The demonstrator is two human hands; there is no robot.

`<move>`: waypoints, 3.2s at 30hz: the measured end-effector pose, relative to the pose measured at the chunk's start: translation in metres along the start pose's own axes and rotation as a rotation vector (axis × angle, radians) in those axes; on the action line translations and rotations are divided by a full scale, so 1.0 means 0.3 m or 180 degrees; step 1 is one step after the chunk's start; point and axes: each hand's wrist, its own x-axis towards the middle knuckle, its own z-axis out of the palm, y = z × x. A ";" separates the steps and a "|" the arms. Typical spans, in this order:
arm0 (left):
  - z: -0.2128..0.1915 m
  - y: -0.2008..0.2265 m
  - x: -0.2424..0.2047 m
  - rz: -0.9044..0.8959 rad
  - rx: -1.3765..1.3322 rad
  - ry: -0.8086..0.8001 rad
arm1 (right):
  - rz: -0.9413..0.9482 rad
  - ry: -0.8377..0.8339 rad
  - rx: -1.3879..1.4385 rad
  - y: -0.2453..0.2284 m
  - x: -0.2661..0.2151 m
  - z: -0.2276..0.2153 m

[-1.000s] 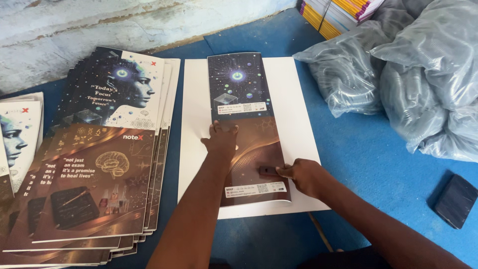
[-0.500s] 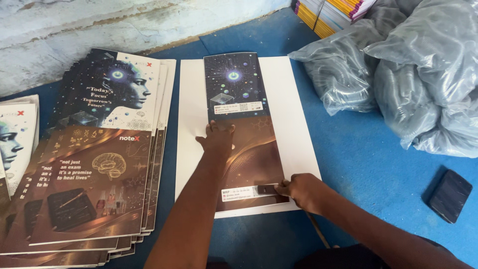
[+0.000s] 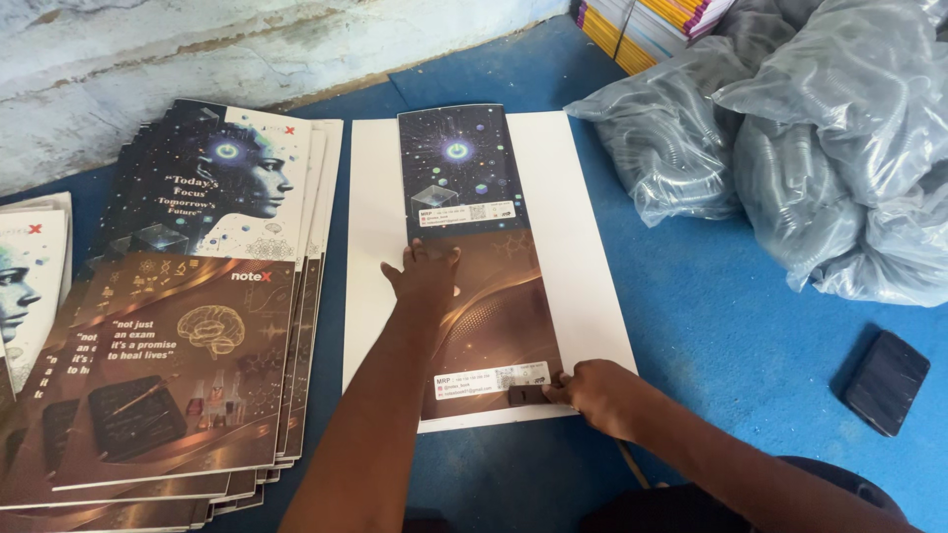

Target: The person folds printed covers over white paper sheets and uses a small rectangular tool to press the fold line. The person repeats this process for multiple units, stacking the finished notebooks to the left.

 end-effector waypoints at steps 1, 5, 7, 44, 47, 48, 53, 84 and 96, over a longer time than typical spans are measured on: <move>0.002 0.000 0.000 0.0021 -0.0002 -0.0020 | 0.0142 -0.0130 0.0068 0.000 -0.003 -0.002; 0.011 -0.002 -0.001 0.0073 0.0006 -0.0095 | 0.0469 -0.0398 0.0330 0.007 -0.025 0.000; 0.009 -0.016 0.002 0.0095 0.0017 -0.0047 | 0.0285 0.0031 0.0541 0.019 -0.012 0.008; -0.014 -0.035 -0.090 0.0049 -0.0331 -0.0363 | 0.3497 0.0875 0.1795 0.349 -0.112 -0.057; -0.009 -0.035 -0.096 0.0086 -0.0325 -0.0297 | 0.3315 0.1166 0.1765 0.343 -0.097 -0.062; -0.012 -0.037 -0.097 0.0100 -0.0319 -0.0254 | 0.3245 0.1284 0.1745 0.344 -0.087 -0.062; -0.028 -0.030 -0.095 -0.0007 -0.0294 -0.0479 | 0.2553 0.1861 0.2181 0.301 -0.024 -0.037; -0.015 0.011 -0.185 0.0084 -0.0391 0.0463 | 0.1317 0.1650 0.4828 0.163 0.225 0.023; -0.191 0.276 -0.259 -0.0079 -0.1598 0.0615 | 0.0239 0.1979 0.5208 0.054 0.122 -0.108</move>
